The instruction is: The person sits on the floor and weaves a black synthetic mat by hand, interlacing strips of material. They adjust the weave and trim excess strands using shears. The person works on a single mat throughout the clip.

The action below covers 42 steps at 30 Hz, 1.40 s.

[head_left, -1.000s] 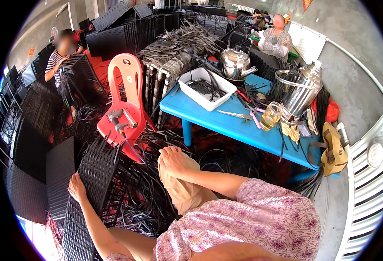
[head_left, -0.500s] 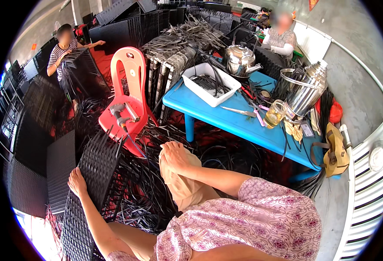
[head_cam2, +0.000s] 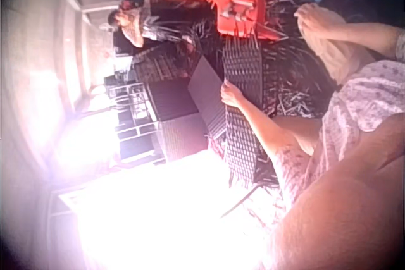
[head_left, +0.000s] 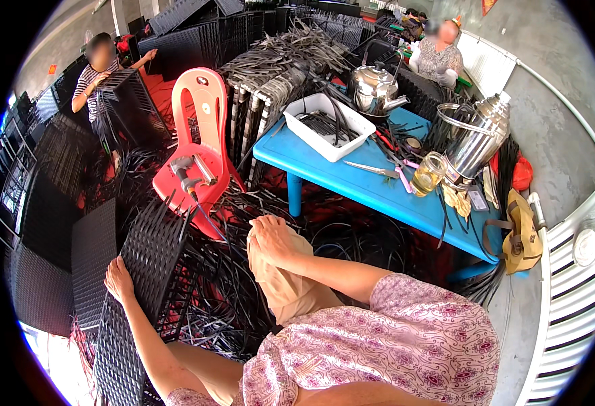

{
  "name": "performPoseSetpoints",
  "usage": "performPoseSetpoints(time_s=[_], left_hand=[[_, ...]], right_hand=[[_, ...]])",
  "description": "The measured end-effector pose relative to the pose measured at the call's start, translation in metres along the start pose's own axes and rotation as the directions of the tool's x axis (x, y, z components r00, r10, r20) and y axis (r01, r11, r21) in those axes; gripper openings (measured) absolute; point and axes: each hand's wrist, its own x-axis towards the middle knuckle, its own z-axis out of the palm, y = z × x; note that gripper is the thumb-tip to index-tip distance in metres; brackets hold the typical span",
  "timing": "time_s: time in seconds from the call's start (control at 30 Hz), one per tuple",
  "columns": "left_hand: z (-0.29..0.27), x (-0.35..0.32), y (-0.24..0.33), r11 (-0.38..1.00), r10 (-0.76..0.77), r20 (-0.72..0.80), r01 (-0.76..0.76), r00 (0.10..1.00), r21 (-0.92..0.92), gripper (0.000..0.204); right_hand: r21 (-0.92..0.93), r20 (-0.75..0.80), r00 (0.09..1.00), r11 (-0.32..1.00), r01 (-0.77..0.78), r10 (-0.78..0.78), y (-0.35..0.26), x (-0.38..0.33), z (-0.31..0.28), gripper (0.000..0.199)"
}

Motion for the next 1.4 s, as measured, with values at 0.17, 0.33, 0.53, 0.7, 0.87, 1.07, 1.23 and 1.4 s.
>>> performPoseSetpoints(time_s=[0.17, 0.33, 0.53, 0.7, 0.87, 1.07, 1.23, 1.4], left_hand=[[-0.0006, 0.0020, -0.0014, 1.000, 0.001, 0.032, -0.002, 0.999, 0.016, 0.057], [-0.0027, 0.0003, 0.0000, 1.000, 0.009, 0.030, -0.009, 0.999, 0.005, 0.057], [-0.0052, -0.0020, 0.0055, 1.000, -0.010, 0.014, 0.010, 1.000, 0.013, 0.056], [-0.0006, 0.0002, -0.0008, 1.000, 0.001, 0.003, -0.001, 1.000, 0.005, 0.056], [-0.0034, -0.0010, 0.0031, 1.000, 0.008, 0.013, -0.008, 1.000, 0.006, 0.055], [-0.0028, 0.0002, 0.0027, 1.000, -0.001, 0.021, 0.001, 1.000, 0.015, 0.056], [-0.0006, -0.0004, -0.0003, 1.000, -0.002, 0.013, 0.002, 1.000, 0.009, 0.057], [0.0012, 0.0014, -0.0015, 1.000, -0.011, 0.029, 0.010, 1.000, 0.030, 0.057]], right_hand=[[-0.001, 0.018, 1.000, 1.000, -0.006, 0.007, -0.0007, 0.0005, -0.0003, 0.043], [-0.017, 0.040, 0.999, 1.000, -0.006, 0.006, -0.0012, 0.0001, -0.0019, 0.045], [-0.003, 0.042, 0.999, 1.000, -0.008, 0.009, -0.0009, 0.0001, -0.0014, 0.045], [-0.004, 0.048, 0.999, 1.000, -0.013, 0.013, -0.0029, 0.0011, -0.0037, 0.044], [0.002, 0.050, 0.999, 1.000, -0.022, 0.021, -0.0027, 0.0010, -0.0059, 0.044], [0.006, 0.028, 0.999, 1.000, -0.020, 0.020, -0.0009, 0.0002, -0.0017, 0.043], [0.004, 0.022, 1.000, 1.000, -0.009, 0.009, -0.0008, 0.0001, -0.0036, 0.043], [0.003, 0.029, 1.000, 1.000, -0.005, 0.005, -0.0011, 0.0003, -0.0045, 0.043]])
